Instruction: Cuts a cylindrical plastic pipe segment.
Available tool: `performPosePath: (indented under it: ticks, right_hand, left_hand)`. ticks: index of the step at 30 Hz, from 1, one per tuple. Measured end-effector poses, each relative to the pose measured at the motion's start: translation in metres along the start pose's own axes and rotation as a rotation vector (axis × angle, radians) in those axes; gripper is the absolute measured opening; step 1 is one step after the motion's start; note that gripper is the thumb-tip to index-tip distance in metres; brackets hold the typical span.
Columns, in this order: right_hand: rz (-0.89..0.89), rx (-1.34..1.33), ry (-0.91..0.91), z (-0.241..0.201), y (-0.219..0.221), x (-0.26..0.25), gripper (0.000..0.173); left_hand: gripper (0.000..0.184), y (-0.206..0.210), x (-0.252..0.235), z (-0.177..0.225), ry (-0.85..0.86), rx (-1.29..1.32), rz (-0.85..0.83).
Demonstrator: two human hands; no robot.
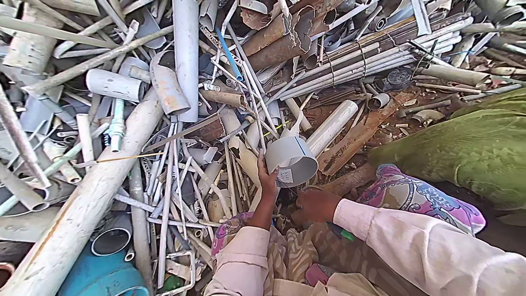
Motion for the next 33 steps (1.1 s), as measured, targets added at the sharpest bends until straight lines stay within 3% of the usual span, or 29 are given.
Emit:
performPosePath:
  ticks: [3, 9, 17, 33]
  right_hand:
    - [0.037, -0.006, 0.005, 0.003, 0.003, -0.004, 0.029]
    - [0.112, -0.07, 0.025, -0.001, -0.002, -0.01, 0.042]
    - [0.086, -0.022, -0.011, -0.005, 0.003, 0.0, 0.037]
    - [0.05, -0.017, 0.011, 0.003, 0.003, -0.006, 0.031]
  left_hand:
    - [0.089, 0.0, -0.001, -0.001, -0.02, 0.063, 0.065]
    - [0.079, 0.003, -0.002, -0.001, -0.089, 0.285, 0.164]
    - [0.088, -0.018, -0.012, 0.003, 0.026, 0.129, 0.141]
    - [0.089, -0.003, -0.004, -0.001, -0.027, 0.154, 0.027]
Point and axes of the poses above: each hand's wrist, its own x-axis away from the middle knuckle, its own y-axis out of the palm, z = x × y, the point moved 3 cm from there along -x, towards the middle knuckle, and after that the axes turned 11 degrees about -z, right-handed, at the moved point
